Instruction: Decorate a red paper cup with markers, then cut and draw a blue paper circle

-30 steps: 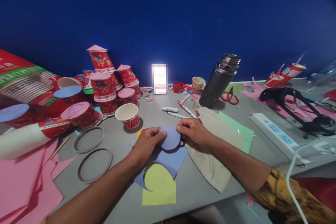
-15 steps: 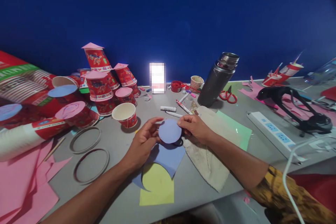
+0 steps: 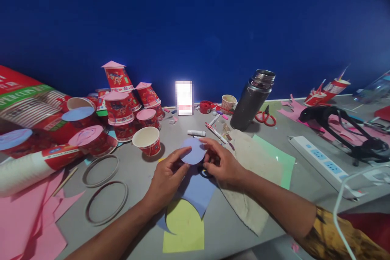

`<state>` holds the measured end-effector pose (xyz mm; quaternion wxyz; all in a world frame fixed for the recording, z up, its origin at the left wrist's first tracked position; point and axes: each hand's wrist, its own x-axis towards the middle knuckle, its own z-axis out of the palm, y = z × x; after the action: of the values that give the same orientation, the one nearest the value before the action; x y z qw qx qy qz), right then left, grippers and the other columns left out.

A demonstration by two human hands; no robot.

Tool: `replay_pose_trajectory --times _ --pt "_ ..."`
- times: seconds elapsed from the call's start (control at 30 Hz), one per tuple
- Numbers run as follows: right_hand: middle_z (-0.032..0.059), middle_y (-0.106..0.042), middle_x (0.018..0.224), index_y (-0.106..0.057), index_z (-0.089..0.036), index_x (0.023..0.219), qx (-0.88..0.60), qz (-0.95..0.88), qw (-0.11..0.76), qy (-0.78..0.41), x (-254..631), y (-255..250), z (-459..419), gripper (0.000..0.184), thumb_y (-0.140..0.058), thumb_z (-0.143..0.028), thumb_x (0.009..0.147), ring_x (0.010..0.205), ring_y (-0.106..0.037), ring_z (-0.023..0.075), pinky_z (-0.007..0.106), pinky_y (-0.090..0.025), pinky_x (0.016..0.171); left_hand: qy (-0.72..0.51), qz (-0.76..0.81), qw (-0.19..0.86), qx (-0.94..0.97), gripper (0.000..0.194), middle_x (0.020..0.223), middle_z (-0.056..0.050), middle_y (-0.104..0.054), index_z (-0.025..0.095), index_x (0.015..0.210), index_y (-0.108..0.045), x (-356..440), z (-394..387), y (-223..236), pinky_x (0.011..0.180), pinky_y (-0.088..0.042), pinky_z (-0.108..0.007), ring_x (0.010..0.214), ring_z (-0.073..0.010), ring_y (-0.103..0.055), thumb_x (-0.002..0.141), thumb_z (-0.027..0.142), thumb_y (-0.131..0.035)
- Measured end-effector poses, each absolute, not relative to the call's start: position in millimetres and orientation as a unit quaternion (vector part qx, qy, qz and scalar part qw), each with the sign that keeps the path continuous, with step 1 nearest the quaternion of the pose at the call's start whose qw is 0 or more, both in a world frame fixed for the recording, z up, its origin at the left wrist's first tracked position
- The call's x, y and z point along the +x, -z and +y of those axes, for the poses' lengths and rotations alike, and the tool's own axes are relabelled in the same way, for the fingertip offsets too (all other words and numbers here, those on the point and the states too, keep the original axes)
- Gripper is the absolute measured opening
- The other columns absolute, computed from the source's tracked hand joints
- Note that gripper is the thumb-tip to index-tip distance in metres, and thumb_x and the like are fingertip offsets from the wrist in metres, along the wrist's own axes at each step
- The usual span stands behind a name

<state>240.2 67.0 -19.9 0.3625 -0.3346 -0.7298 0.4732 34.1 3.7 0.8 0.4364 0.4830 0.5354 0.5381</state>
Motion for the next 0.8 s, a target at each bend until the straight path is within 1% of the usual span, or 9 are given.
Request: replay_pose_trajectory --times 0.07,0.13,0.23,0.3,0.47,0.57,0.67,0.73,0.8 --pt "0.0075 -0.072 0.115 -0.065 -0.024 0.137 -0.311 -0.775 0.381 -0.398 239.2 23.6 65.9 0.056 -0.067 -0.016 0.082 0.091 -0.066 0.0180 0.032 -0.053 0.083 -0.537 0.531 0.452 0.475 0.041 0.098 -0.006 -0.081 0.025 0.111 -0.086 35.7 2.9 0.5 0.079 -0.056 -0.030 0.090 -0.0248 -0.071 0.070 0.019 -0.086" --pt "0.0078 -0.074 0.113 -0.074 -0.023 0.116 -0.297 -0.786 0.407 -0.358 238.4 24.8 66.7 0.031 -0.068 -0.019 0.086 0.100 -0.068 0.0209 0.035 -0.052 0.090 -0.528 0.526 0.456 0.487 0.039 0.098 -0.006 -0.081 0.024 0.110 -0.086 36.8 2.3 2.7 0.077 -0.057 -0.030 0.088 -0.0239 -0.071 0.071 0.019 -0.085" --pt "0.0075 -0.076 0.106 -0.076 -0.023 0.092 -0.294 -0.763 0.423 -0.390 238.6 23.1 69.1 0.009 -0.068 -0.023 0.091 0.100 -0.070 0.0213 0.035 -0.053 0.092 -0.513 0.515 0.462 0.507 0.046 0.109 -0.007 -0.082 0.025 0.120 -0.084 36.7 2.0 6.3 0.079 -0.058 -0.030 0.087 -0.0219 -0.072 0.074 0.019 -0.083" --pt "0.0081 -0.077 0.108 -0.076 -0.022 0.086 -0.292 -0.742 0.422 -0.432 239.5 21.8 70.8 0.007 -0.070 -0.025 0.090 0.102 -0.071 0.0216 0.035 -0.053 0.093 -0.510 0.509 0.471 0.509 0.048 0.113 -0.008 -0.081 0.025 0.120 -0.083 35.9 2.3 7.3 0.080 -0.058 -0.030 0.090 -0.0221 -0.072 0.073 0.019 -0.084" --pt "0.0091 -0.075 0.114 -0.079 -0.022 0.085 -0.293 -0.701 0.405 -0.509 241.7 21.0 73.3 0.011 -0.077 -0.033 0.087 0.109 -0.070 0.0233 0.038 -0.053 0.098 -0.516 0.511 0.458 0.512 0.021 0.108 -0.010 -0.081 0.022 0.090 -0.089 34.4 4.9 3.3 0.075 -0.057 -0.029 0.083 -0.0223 -0.071 0.070 0.026 -0.088" --pt "0.0105 -0.073 0.121 -0.080 -0.022 0.088 -0.299 -0.692 0.390 -0.529 242.5 19.0 73.5 0.015 -0.081 -0.036 0.084 0.107 -0.070 0.0230 0.036 -0.055 0.089 -0.522 0.529 0.427 0.515 0.013 0.097 -0.010 -0.082 0.023 0.082 -0.088 33.0 6.8 2.2 0.080 -0.056 -0.030 0.088 -0.0244 -0.072 0.070 0.025 -0.088" --pt "0.0116 -0.072 0.124 -0.079 -0.020 0.088 -0.307 -0.702 0.365 -0.529 242.4 16.4 73.1 0.023 -0.082 -0.042 0.083 0.096 -0.069 0.0210 0.032 -0.055 0.078 -0.521 0.538 0.401 0.527 0.010 0.095 -0.008 -0.082 0.025 0.083 -0.088 30.9 7.6 4.3 0.080 -0.057 -0.030 0.087 -0.0242 -0.071 0.074 0.027 -0.086" --pt "0.0106 -0.074 0.114 -0.076 -0.019 0.081 -0.312 -0.714 0.366 -0.509 241.6 15.4 72.7 0.027 -0.078 -0.045 0.087 0.091 -0.068 0.0203 0.032 -0.054 0.077 -0.521 0.538 0.397 0.531 0.012 0.097 -0.007 -0.082 0.026 0.085 -0.088 30.1 7.4 6.1 0.077 -0.057 -0.031 0.086 -0.0242 -0.071 0.074 0.029 -0.086" --pt "0.0071 -0.073 0.093 -0.071 -0.019 0.073 -0.326 -0.729 0.370 -0.475 240.6 15.6 72.3 0.030 -0.074 -0.044 0.090 0.084 -0.065 0.0193 0.032 -0.052 0.076 -0.523 0.536 0.398 0.530 0.014 0.099 -0.007 -0.082 0.025 0.087 -0.088 30.2 6.8 7.4 0.076 -0.058 -0.031 0.085 -0.0237 -0.070 0.074 0.030 -0.087"
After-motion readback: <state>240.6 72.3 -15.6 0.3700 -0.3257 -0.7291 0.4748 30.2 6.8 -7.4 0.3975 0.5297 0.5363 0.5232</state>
